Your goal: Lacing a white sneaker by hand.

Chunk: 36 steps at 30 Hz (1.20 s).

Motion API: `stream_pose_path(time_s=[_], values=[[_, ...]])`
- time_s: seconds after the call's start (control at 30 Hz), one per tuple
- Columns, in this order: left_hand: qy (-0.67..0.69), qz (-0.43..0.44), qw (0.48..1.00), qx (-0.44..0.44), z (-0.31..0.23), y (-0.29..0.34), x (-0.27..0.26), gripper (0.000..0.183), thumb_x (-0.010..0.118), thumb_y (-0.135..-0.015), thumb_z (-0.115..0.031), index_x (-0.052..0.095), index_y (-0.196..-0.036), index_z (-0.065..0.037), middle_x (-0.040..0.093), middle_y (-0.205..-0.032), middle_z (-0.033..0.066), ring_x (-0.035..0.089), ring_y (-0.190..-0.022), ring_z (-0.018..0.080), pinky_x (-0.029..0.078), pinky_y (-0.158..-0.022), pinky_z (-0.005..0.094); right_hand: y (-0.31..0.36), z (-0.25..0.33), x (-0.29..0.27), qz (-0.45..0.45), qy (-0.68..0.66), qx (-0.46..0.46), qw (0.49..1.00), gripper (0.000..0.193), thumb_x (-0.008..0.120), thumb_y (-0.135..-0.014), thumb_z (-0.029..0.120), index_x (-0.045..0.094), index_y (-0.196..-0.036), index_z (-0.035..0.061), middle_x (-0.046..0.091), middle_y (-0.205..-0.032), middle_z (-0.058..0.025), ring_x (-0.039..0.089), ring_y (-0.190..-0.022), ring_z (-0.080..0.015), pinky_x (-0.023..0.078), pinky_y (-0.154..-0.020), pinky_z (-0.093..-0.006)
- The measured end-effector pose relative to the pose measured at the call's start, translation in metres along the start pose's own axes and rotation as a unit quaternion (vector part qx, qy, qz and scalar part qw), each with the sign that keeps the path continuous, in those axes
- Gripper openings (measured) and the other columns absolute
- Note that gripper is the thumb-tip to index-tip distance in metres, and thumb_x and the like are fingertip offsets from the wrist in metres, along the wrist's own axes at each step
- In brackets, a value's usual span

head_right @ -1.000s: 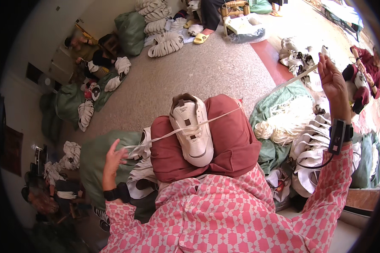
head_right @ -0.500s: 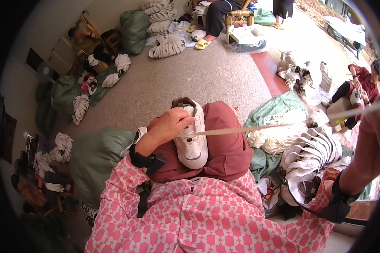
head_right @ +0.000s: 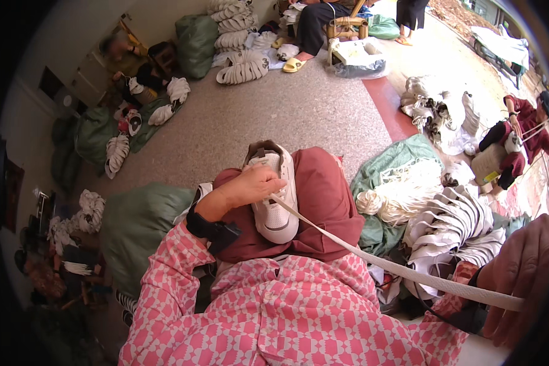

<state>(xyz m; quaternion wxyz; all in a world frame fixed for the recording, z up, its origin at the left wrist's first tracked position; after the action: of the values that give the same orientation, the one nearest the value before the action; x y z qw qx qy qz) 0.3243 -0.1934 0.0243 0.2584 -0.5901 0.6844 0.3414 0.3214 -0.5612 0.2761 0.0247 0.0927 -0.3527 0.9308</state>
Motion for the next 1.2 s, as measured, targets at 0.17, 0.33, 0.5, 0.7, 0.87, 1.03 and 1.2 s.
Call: stream_pose_path(time_s=[0.17,0.33,0.5,0.7,0.87,1.03,1.2], values=[[0.455,-0.004,0.890,0.000,-0.014,0.038,-0.046,0.046,0.051,-0.100,-0.040,0.054,-0.068,-0.008,0.055,-0.064,0.0010,0.052,-0.063,0.0125,0.045,-0.073,0.0306,0.061,0.001,-0.078,-0.112,-0.004,-0.088,0.990,0.024,0.041,-0.099,-0.002,0.046,-0.119,-0.0130,0.060,-0.105,-0.0222,0.063,-0.070,-0.0237,0.056,-0.058,-0.0321],[0.559,-0.136,0.805,0.143,0.007,0.121,-0.128,0.042,0.044,-0.103,-0.035,0.048,-0.069,-0.010,0.036,-0.051,-0.0043,0.037,-0.047,0.0086,0.044,-0.061,0.0284,0.145,-0.016,-0.225,-0.504,-0.011,-0.170,0.847,0.038,0.050,-0.098,0.002,0.041,-0.133,-0.0085,0.058,-0.116,-0.0148,0.061,-0.092,-0.0170,0.053,-0.090,-0.0311],[0.573,-0.214,0.790,0.053,0.085,0.211,-0.166,0.037,0.052,-0.100,-0.034,0.052,-0.073,-0.008,0.036,-0.049,-0.0043,0.030,-0.039,0.0063,0.029,-0.042,0.0216,0.252,-0.085,-0.348,-0.689,-0.033,-0.120,0.714,0.021,0.058,-0.093,-0.001,0.054,-0.112,-0.0076,0.065,-0.105,-0.0152,0.068,-0.092,-0.0224,0.053,-0.099,-0.0390],[-0.140,-0.286,0.918,-0.236,0.146,0.239,-0.140,0.017,0.064,-0.088,-0.017,0.064,-0.083,-0.001,0.057,-0.068,0.0053,0.058,-0.064,0.0168,0.046,-0.060,0.0298,0.096,-0.224,-0.257,-0.568,0.253,0.138,0.771,0.024,0.063,-0.095,0.022,0.065,-0.106,0.0011,0.066,-0.080,-0.0047,0.060,-0.058,-0.0084,0.052,-0.052,-0.0225],[-0.008,-0.225,0.974,0.024,0.021,0.108,-0.085,0.008,0.064,-0.086,-0.007,0.065,-0.091,0.000,0.062,-0.084,0.0081,0.060,-0.075,0.0183,0.047,-0.068,0.0295,0.007,-0.314,-0.158,-0.145,0.533,0.218,0.805,0.017,0.057,-0.093,0.015,0.064,-0.102,0.0034,0.062,-0.088,-0.0077,0.063,-0.074,-0.0231,0.049,-0.064,-0.0349],[-0.070,-0.185,0.965,0.173,-0.016,0.029,-0.032,0.011,0.065,-0.083,-0.009,0.065,-0.090,-0.001,0.062,-0.084,0.0134,0.062,-0.081,0.0309,0.048,-0.072,0.0383,-0.014,-0.350,-0.117,-0.003,0.548,0.252,0.798,0.016,0.053,-0.092,0.014,0.063,-0.099,0.0050,0.060,-0.093,-0.0124,0.060,-0.089,-0.0347,0.047,-0.075,-0.0417],[-0.016,-0.146,0.979,0.139,0.001,0.001,-0.009,0.012,0.066,-0.077,-0.008,0.066,-0.087,-0.001,0.062,-0.083,0.0131,0.062,-0.078,0.0280,0.049,-0.070,0.0364,-0.016,-0.354,-0.115,-0.018,0.483,0.239,0.842,0.016,0.054,-0.091,0.015,0.063,-0.099,0.0033,0.060,-0.094,-0.0135,0.061,-0.087,-0.0339,0.047,-0.076,-0.0410]])
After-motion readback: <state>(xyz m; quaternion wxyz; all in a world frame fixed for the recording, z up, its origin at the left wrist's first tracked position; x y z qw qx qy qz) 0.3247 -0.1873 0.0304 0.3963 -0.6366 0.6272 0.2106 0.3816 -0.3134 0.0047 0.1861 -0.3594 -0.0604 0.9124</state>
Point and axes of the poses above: each hand's wrist, its own y-axis away from the middle knuckle, its own x-axis out of the palm, z = x × y, the point moved 7 cm from there along -y, towards the middle knuckle
